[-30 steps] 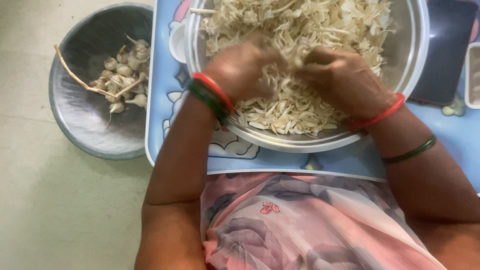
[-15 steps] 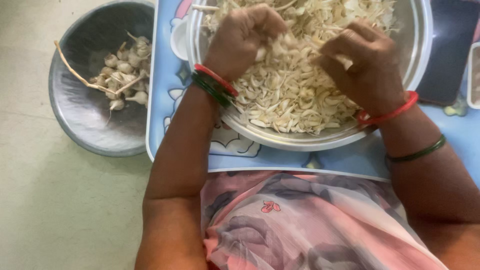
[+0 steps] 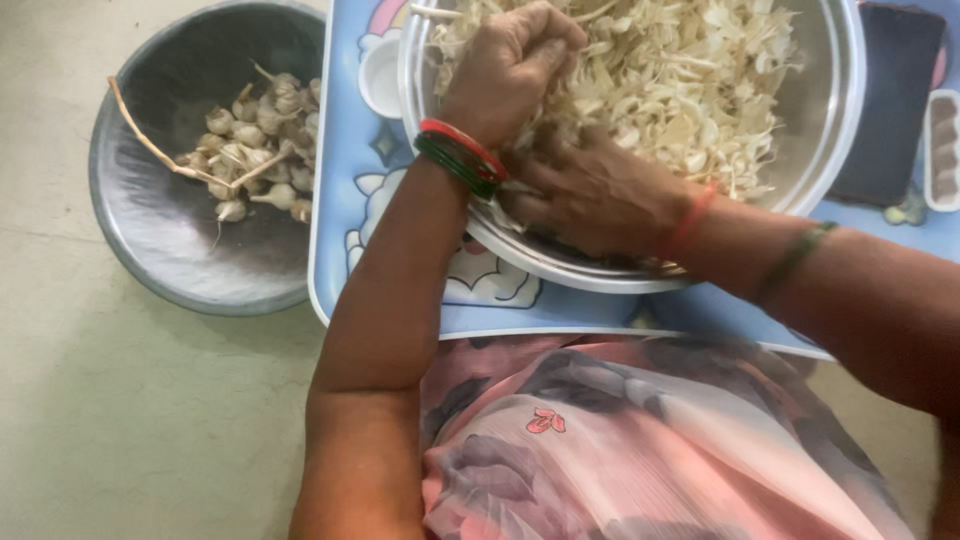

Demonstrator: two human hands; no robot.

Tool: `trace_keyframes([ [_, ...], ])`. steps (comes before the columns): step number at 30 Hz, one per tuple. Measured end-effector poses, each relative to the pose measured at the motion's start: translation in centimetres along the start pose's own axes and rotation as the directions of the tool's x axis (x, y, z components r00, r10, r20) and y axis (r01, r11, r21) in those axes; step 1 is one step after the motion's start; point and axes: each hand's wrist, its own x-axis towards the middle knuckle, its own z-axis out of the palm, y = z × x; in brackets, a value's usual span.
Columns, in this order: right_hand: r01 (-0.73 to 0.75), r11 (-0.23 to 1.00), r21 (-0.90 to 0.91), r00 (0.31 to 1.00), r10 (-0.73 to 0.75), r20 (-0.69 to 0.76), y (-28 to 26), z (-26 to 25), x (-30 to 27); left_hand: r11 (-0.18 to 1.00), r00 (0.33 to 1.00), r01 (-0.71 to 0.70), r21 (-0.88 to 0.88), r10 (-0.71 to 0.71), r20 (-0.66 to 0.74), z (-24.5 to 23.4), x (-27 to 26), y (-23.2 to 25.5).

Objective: The person sits on the floor and peels garlic cloves by hand, removing outer skins and roots. The peeled cloves are placed into a metal bowl, while the skins accumulate in the same bowl. A second bowl containing unpeeled garlic is nearby.

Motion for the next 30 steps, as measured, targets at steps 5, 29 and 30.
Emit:
trace_keyframes([
  [5, -0.194, 0.972, 0.134, 0.977, 0.203, -0.057, 2.6, 2.0, 1.7, 0.991, 0.997, -0.068, 0.118, 0.071, -0.027, -0.2, -0.1, 0.3],
  [29, -0.403, 0.589, 0.7, 0.677, 0.707, -0.205, 9.8, 1.2, -12.5, 0.713, 0.827, -0.526, 0.464, 0.303, 0.472, 2.1, -1.2, 3.5],
  [30, -0.345, 0.597, 0.724, 0.665, 0.7, -0.261, 9.5, 1.9, -12.7, 0.659, 0.813, -0.548, 0.515, 0.277, 0.512, 3.7, -1.8, 4.2],
])
